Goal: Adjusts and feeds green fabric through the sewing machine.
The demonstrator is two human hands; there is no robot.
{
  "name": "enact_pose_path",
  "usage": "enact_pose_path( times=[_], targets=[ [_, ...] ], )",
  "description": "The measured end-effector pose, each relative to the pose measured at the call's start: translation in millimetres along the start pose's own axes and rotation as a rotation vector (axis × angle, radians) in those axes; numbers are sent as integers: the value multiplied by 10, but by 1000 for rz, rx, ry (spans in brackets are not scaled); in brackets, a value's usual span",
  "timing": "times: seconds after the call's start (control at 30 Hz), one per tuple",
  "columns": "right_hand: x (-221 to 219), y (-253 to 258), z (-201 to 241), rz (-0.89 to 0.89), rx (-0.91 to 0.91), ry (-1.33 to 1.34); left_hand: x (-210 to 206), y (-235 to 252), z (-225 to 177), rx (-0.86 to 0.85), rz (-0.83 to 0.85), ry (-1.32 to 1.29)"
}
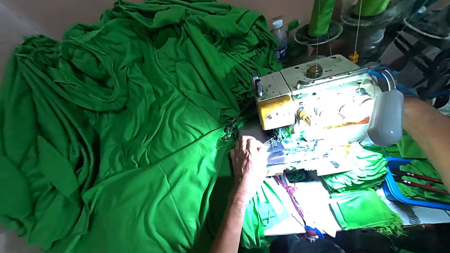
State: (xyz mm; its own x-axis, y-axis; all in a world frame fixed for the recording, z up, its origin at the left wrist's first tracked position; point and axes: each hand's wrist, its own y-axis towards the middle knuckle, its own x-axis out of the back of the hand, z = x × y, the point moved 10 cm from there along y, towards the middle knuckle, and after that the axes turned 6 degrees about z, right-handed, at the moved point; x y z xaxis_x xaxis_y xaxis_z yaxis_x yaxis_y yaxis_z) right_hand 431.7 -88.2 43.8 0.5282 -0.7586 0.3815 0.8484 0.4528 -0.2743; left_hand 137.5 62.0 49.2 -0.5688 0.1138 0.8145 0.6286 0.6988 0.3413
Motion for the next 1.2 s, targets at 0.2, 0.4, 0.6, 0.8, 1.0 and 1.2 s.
enact_pose_path(
  times=[0.2, 0.4, 0.6, 0.8, 1.0, 1.2],
  targets=[
    [44, 177, -141, 11, 31, 105, -49, 91, -36, 22, 90, 72],
    [61, 177, -217, -21, 48, 102, -97, 159, -87, 54, 166, 114],
    [215, 530, -412, 45, 238, -251, -83, 141, -80, 44, 137, 81],
    [504, -241, -325, -136, 730, -540, -70, 131, -63, -5, 58, 34],
    [-584, -1168, 6, 126, 674, -265, -85, 132, -62, 46, 87, 35],
    [-1292, -965, 33, 323, 459, -109, -64, 125, -97, -22, 55, -8]
  ],
)
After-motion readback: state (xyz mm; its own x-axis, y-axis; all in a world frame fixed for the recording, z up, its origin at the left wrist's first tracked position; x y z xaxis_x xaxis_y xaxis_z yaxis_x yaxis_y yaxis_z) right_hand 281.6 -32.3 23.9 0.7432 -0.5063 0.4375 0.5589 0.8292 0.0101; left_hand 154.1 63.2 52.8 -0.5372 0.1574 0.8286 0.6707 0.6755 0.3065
